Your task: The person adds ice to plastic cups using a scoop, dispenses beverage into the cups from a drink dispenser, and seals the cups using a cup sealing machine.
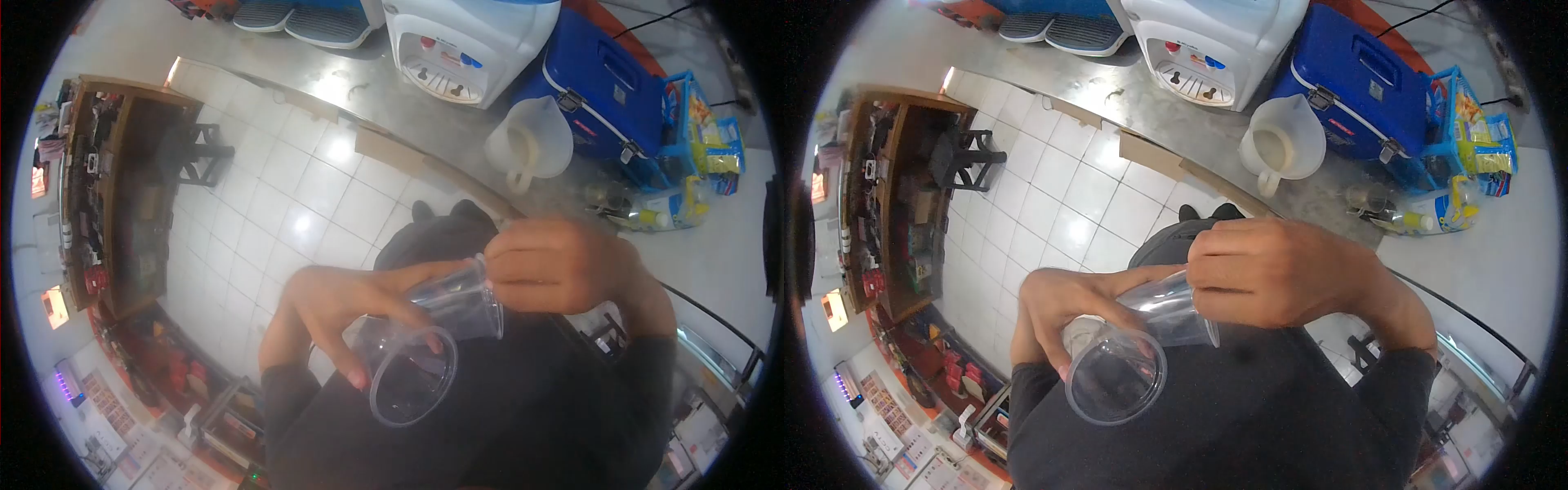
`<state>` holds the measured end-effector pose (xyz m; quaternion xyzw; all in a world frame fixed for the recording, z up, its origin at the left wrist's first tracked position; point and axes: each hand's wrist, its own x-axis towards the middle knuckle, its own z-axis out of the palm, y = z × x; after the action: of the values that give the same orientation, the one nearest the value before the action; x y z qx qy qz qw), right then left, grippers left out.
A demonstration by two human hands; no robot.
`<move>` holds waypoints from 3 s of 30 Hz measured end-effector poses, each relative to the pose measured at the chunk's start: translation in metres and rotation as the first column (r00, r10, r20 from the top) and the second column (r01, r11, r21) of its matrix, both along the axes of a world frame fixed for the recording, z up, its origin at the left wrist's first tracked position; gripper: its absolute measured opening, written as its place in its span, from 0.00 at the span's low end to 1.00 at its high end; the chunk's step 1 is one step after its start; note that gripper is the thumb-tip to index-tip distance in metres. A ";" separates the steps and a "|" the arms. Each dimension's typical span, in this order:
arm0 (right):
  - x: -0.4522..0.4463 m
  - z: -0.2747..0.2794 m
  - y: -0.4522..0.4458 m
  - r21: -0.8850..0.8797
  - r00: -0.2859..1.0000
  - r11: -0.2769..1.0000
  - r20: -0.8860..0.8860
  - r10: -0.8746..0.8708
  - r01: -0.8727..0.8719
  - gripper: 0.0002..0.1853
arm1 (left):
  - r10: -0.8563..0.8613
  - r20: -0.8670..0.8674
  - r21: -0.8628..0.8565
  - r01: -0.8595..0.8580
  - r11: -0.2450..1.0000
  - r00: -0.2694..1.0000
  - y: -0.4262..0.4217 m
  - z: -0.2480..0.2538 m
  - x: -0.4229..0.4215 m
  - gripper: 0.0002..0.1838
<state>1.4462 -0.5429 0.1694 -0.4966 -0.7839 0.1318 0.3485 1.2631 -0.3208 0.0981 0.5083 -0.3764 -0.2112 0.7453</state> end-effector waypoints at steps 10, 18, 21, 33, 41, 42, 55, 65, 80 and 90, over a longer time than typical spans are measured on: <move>0.020 0.024 -0.009 -0.197 0.995 0.975 -0.005 -0.103 0.100 0.08 | 0.235 0.136 0.125 -0.252 0.960 0.962 0.043 0.000 0.020 0.44; 0.030 -0.014 -0.057 -0.452 0.718 0.608 0.116 -0.686 0.653 0.07 | 0.920 0.228 0.440 -0.877 0.195 0.319 0.039 -0.225 0.103 0.45; 0.017 -0.024 -0.068 -0.511 0.659 0.540 0.073 -0.748 0.669 0.06 | 0.932 0.262 0.407 -0.904 0.130 0.252 0.021 -0.296 0.140 0.44; 0.007 -0.015 -0.085 -0.610 0.495 0.376 0.030 -0.868 0.697 0.06 | 0.898 0.405 0.477 -0.878 -0.048 0.171 0.029 -0.239 0.125 0.73; 0.022 -0.031 -0.036 -0.551 0.752 0.747 -0.292 -0.591 0.373 0.05 | 0.293 0.252 0.564 -0.386 0.730 0.922 -0.022 -0.003 0.093 0.59; 0.021 -0.031 -0.031 -0.543 0.753 0.760 -0.313 -0.578 0.358 0.06 | 0.270 0.163 0.586 -0.313 0.747 0.949 -0.027 -0.003 0.094 0.55; -0.025 -0.069 -0.026 -0.612 0.483 0.713 -0.537 -0.692 0.342 0.12 | 0.346 0.283 0.680 -0.441 0.586 0.895 -0.023 0.012 0.034 0.44; -0.053 -0.071 -0.041 -0.574 0.453 0.713 -0.551 -0.701 0.403 0.12 | 0.331 0.557 0.643 -0.648 0.409 0.762 -0.035 0.032 0.016 0.43; -0.035 -0.061 -0.041 -0.650 0.490 0.717 -0.553 -0.674 0.252 0.13 | 0.325 0.787 0.465 -0.850 0.246 0.525 -0.013 0.004 0.013 0.26; 0.007 -0.101 -0.047 -0.781 0.088 0.563 -0.562 -0.822 0.270 0.08 | 0.905 0.405 0.367 -0.930 -0.031 0.129 0.089 -0.171 0.054 0.45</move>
<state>1.4534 -0.5898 0.0685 -0.6684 -0.1234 0.4240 0.5985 1.3174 -0.2318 -0.0731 0.8181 0.1173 0.2485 0.5052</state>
